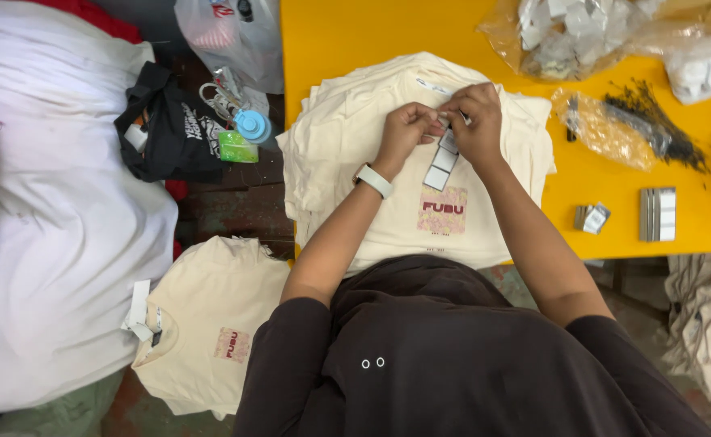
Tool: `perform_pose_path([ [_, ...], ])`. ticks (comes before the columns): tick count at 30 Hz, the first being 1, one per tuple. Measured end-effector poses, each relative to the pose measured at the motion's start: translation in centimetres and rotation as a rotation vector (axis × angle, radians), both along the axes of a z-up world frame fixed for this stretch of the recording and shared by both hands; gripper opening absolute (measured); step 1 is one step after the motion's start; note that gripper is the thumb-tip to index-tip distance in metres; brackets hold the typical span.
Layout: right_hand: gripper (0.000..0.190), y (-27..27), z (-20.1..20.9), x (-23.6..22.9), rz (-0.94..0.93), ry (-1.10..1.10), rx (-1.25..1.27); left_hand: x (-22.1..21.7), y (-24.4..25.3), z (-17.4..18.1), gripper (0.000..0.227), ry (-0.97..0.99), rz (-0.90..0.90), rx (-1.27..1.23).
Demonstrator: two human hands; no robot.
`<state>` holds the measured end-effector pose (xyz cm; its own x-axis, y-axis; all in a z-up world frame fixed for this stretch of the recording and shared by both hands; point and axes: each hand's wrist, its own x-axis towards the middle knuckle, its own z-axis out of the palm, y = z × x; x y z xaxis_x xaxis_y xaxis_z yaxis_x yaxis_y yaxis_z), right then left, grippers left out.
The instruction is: Attaching brand tags to t-shirts and stacking them on a table
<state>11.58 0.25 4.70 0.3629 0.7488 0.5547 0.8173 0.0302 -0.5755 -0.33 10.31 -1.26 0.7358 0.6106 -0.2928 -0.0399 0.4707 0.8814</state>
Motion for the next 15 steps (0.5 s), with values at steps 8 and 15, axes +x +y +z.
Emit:
perform_pose_path([
  [8,0.008,-17.9,-2.6,6.3,-0.421,0.423,-0.009,-8.0,7.2,0.3,0.023,0.073,0.053,1.301],
  [15,0.039,-33.4,-9.4,-0.4,-0.754,0.904,-0.844,-25.2,9.3,-1.0,0.033,0.594,0.381,1.182],
])
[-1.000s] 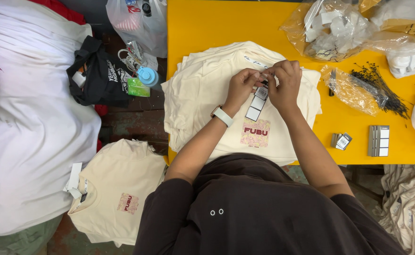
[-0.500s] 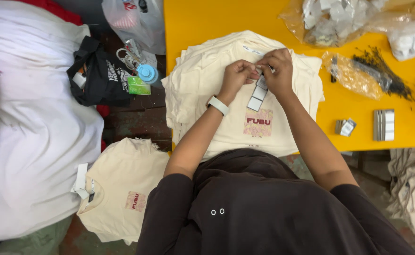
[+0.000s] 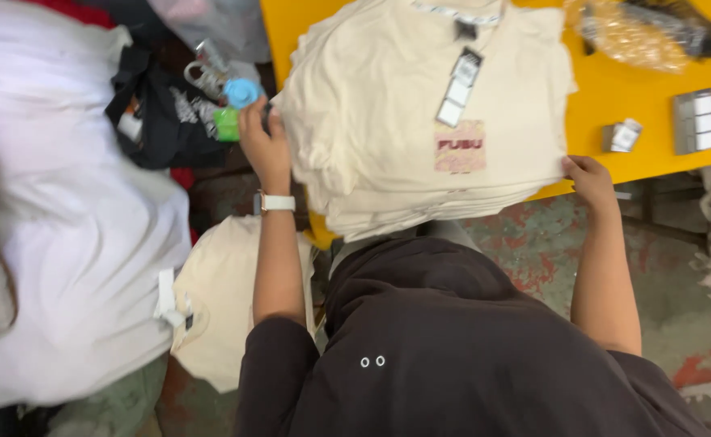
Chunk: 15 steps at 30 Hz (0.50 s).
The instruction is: Attaching brand tags to t-shirts and stacking them on a table
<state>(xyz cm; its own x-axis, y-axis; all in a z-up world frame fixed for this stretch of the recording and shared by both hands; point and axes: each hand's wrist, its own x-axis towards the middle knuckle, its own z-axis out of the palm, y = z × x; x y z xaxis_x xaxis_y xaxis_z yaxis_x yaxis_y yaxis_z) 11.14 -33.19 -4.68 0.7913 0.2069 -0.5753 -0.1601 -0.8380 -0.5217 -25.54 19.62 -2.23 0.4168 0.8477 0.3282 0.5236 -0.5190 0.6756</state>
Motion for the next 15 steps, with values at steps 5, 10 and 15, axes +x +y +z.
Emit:
perform_pose_path([
  [5,0.02,-3.4,-7.4,0.9,0.067,-0.763,0.09,-5.5,-7.2,4.8,0.011,-0.187,-0.251,-0.155],
  [10,0.038,-1.9,-3.7,1.7,-0.075,-0.977,0.408,-5.3,-13.7,4.3,0.033,0.096,-0.235,-0.117],
  [15,0.028,0.3,0.5,4.3,-0.026,-0.852,0.683,-2.3,-14.2,3.0,0.017,0.008,-0.127,-0.223],
])
